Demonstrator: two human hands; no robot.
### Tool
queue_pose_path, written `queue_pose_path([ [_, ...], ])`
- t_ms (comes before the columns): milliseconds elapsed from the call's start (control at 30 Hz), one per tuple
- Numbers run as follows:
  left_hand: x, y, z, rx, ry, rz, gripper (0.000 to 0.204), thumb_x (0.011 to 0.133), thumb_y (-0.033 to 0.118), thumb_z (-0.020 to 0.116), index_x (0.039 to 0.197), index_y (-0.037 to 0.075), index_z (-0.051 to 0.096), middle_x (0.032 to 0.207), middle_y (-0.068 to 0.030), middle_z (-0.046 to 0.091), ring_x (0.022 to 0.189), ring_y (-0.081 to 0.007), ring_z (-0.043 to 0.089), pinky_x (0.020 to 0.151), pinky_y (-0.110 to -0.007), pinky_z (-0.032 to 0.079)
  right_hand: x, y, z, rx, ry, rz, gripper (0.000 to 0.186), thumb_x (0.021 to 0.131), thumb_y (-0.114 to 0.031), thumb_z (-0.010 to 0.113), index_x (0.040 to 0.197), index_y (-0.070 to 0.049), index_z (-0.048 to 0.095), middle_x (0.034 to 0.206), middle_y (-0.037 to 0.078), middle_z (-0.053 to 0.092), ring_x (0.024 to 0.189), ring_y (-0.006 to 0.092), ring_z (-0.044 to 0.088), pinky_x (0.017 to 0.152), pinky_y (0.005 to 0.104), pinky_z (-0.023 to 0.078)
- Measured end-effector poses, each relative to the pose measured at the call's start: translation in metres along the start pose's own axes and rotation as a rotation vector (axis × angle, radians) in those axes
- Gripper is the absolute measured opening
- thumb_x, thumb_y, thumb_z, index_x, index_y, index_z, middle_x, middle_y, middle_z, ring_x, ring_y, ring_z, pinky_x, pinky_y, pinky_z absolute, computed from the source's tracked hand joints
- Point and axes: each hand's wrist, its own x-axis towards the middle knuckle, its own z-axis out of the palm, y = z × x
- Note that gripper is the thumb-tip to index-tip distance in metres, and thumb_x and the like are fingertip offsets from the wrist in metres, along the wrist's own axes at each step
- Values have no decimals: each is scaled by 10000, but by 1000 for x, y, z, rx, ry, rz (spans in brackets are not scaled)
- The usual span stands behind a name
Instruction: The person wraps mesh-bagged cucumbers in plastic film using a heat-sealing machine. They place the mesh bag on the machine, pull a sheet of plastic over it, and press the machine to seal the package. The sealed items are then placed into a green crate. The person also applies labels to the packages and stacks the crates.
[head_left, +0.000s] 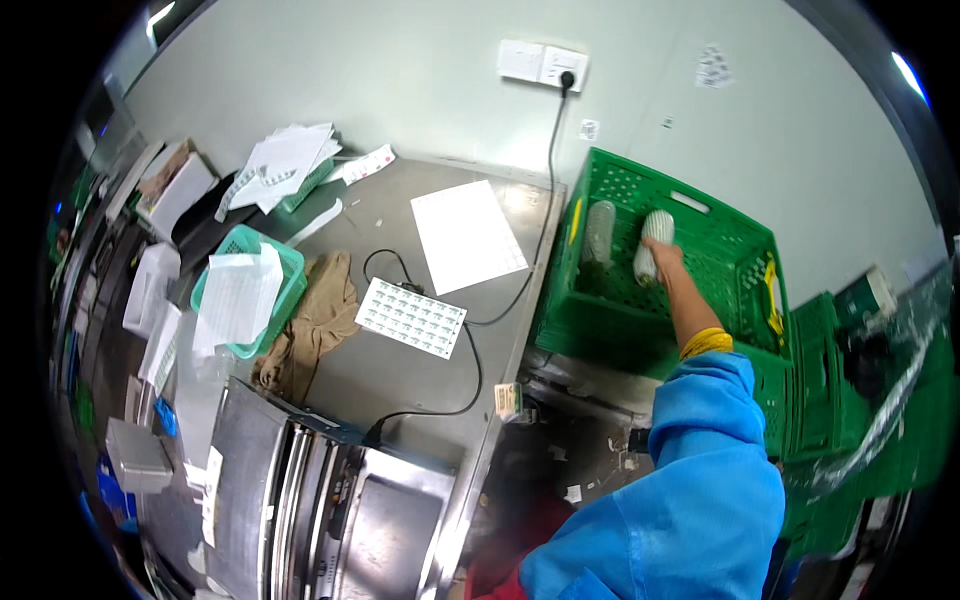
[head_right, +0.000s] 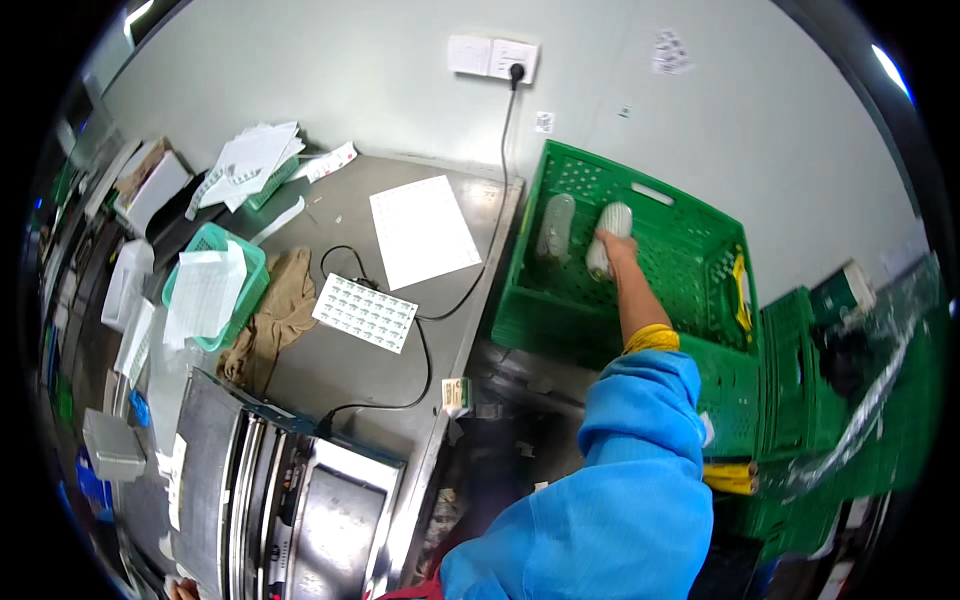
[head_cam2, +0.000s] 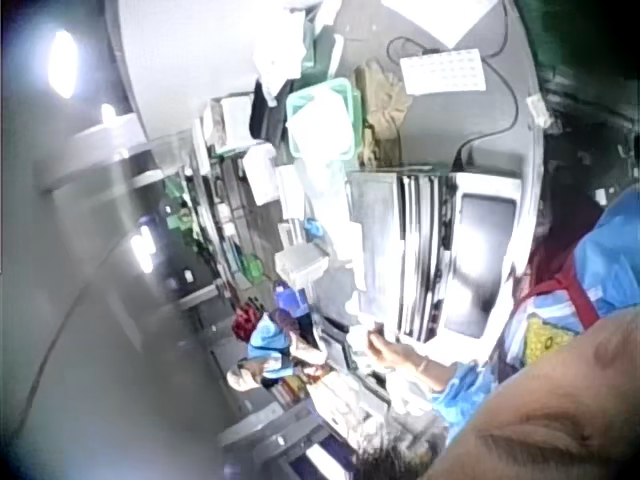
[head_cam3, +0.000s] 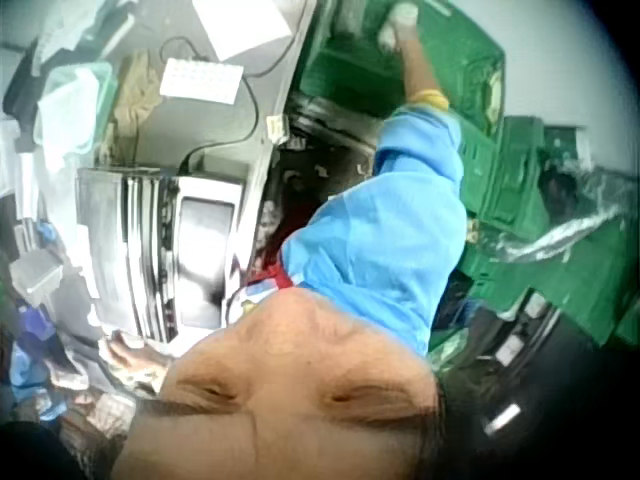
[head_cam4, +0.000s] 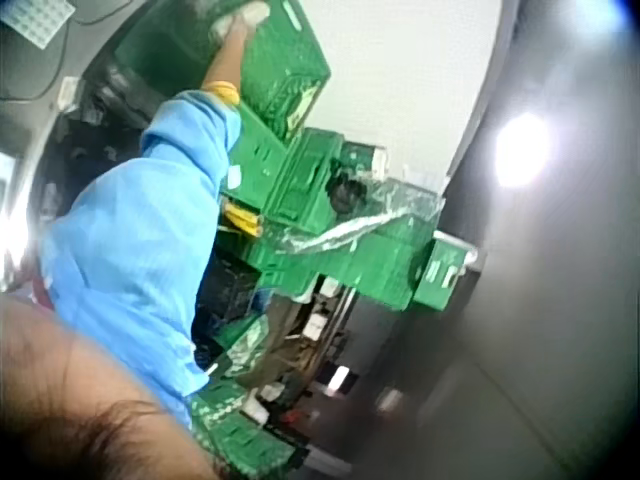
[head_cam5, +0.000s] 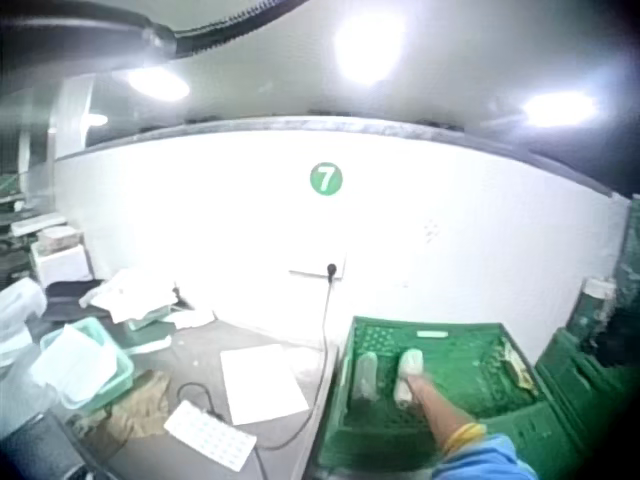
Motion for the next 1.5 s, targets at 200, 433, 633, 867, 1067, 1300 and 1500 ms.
queue_pose_path([
  [200, -27, -59, -39, 310, 18, -21, 352, 875, 89, 471, 1208, -21, 500, 1209, -178, 474, 1046, -285, 544, 857, -340, 471, 124, 73, 64, -480, -213, -135, 588, 744, -301, 673, 1171, 64, 501, 1133, 180, 558, 1003, 314, 551, 850, 441, 438],
  [433, -59, -89, -67, -125, 419, -500, 183, 862, 102, 573, 989, -25, 599, 824, -81, 637, 742, -141, 611, 705, -256, 492, 132, 20, 65, -390, -182, -424, 543, 787, -298, 622, 1171, 66, 501, 1136, 174, 561, 1017, 298, 543, 879, 400, 425],
  [633, -101, -173, -142, -44, 545, -877, 368, 794, 171, 632, 1105, -9, 550, 919, -78, 622, 786, -139, 607, 644, -228, 442, -27, -61, 132, -132, -507, -755, 508, 824, -295, 579, 1171, 68, 501, 1138, 169, 564, 1029, 284, 536, 903, 366, 414],
  [867, 35, -350, -138, -71, 432, -817, 771, 731, 462, 668, 1249, -56, 430, 1164, -221, 524, 1009, -277, 559, 823, -338, 444, -393, -87, 170, -327, -820, -1242, 259, 899, -151, 483, 1040, 52, 559, 1016, 128, 592, 954, 202, 531, 878, 297, 389],
  [1067, 144, -402, -84, 210, -22, -988, 1086, 608, 549, 708, 1371, -35, 202, 1261, -319, 421, 1153, -405, 457, 942, -413, 405, -592, -70, 136, -600, -1328, -1225, 203, 867, -138, 538, 948, 48, 558, 834, 74, 587, 818, 146, 531, 770, 279, 412],
  [1300, 101, -456, -111, -648, 22, -925, 751, 714, 333, 664, 1352, 90, 352, 1272, -171, 458, 1112, -287, 507, 883, -376, 437, -610, -62, 91, -600, -1195, -1058, 202, 861, -141, 552, 935, 47, 551, 755, 24, 540, 717, 97, 472, 670, 247, 398],
  [1500, 89, -330, -161, -1347, -290, -801, 893, 608, 201, 671, 1377, 5, 261, 1356, -172, 383, 1175, -273, 478, 1022, -354, 368, -630, -34, 113, -610, -1224, -1138, 149, 834, -81, 555, 925, 36, 571, 748, 60, 555, 737, 121, 520, 695, 265, 428],
])
